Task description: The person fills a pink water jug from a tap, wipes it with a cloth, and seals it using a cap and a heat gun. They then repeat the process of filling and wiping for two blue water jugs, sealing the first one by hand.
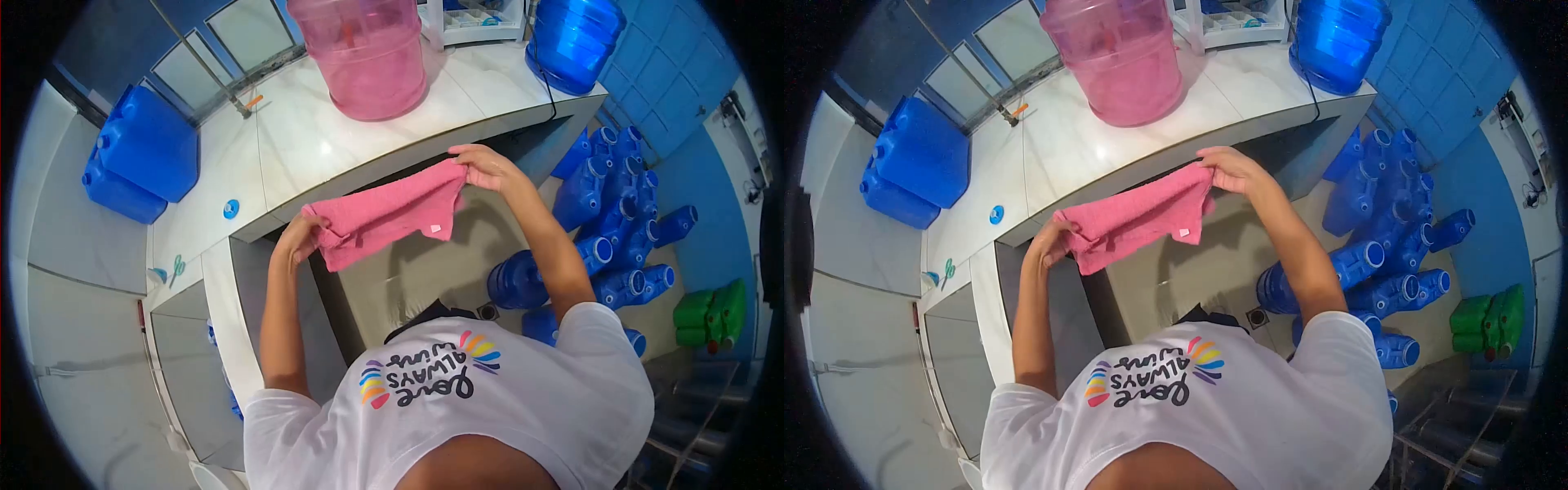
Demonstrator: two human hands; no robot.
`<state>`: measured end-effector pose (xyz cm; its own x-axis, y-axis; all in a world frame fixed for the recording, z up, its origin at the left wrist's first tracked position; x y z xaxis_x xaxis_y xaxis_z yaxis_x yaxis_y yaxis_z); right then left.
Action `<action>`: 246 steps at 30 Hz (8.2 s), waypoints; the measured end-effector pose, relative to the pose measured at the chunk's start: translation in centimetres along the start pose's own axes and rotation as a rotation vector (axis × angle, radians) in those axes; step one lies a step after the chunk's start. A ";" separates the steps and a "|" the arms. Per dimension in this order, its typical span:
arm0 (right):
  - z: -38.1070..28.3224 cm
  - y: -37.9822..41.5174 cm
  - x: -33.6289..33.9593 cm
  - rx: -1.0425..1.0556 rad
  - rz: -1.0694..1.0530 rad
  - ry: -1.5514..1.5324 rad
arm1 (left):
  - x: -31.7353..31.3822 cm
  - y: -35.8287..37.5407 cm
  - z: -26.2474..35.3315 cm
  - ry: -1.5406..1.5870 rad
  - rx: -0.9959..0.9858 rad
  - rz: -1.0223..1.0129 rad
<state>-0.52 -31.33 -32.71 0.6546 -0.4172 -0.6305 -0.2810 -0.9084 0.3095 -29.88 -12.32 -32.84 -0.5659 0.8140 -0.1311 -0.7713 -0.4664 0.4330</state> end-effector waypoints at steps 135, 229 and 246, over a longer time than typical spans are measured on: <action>-17.7 -25.2 -2.8 1.104 0.394 -0.032 | 3.8 -34.5 31.6 0.030 -0.807 0.068; -35.1 -37.7 -18.5 -0.153 -1.004 0.447 | -8.3 -18.8 33.6 0.031 -1.286 1.117; -27.1 -34.1 -1.1 0.989 -0.633 0.444 | -9.9 -19.4 33.8 0.034 -1.244 1.105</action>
<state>27.37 0.76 -23.30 0.9922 -0.0318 -0.1203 -0.1115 -0.6562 -0.7463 0.52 0.42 -9.77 -0.9538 -0.0738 -0.2911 0.2425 -0.7612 -0.6014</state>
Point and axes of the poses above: each hand's wrist, its own y-axis away from the middle knuckle, its own x-axis out of the back of the hand, z = x × y, the point moved 7 cm from there along -y, towards the middle knuckle, and after that the axes turned 7 degrees about -y, right-handed, at the moved point
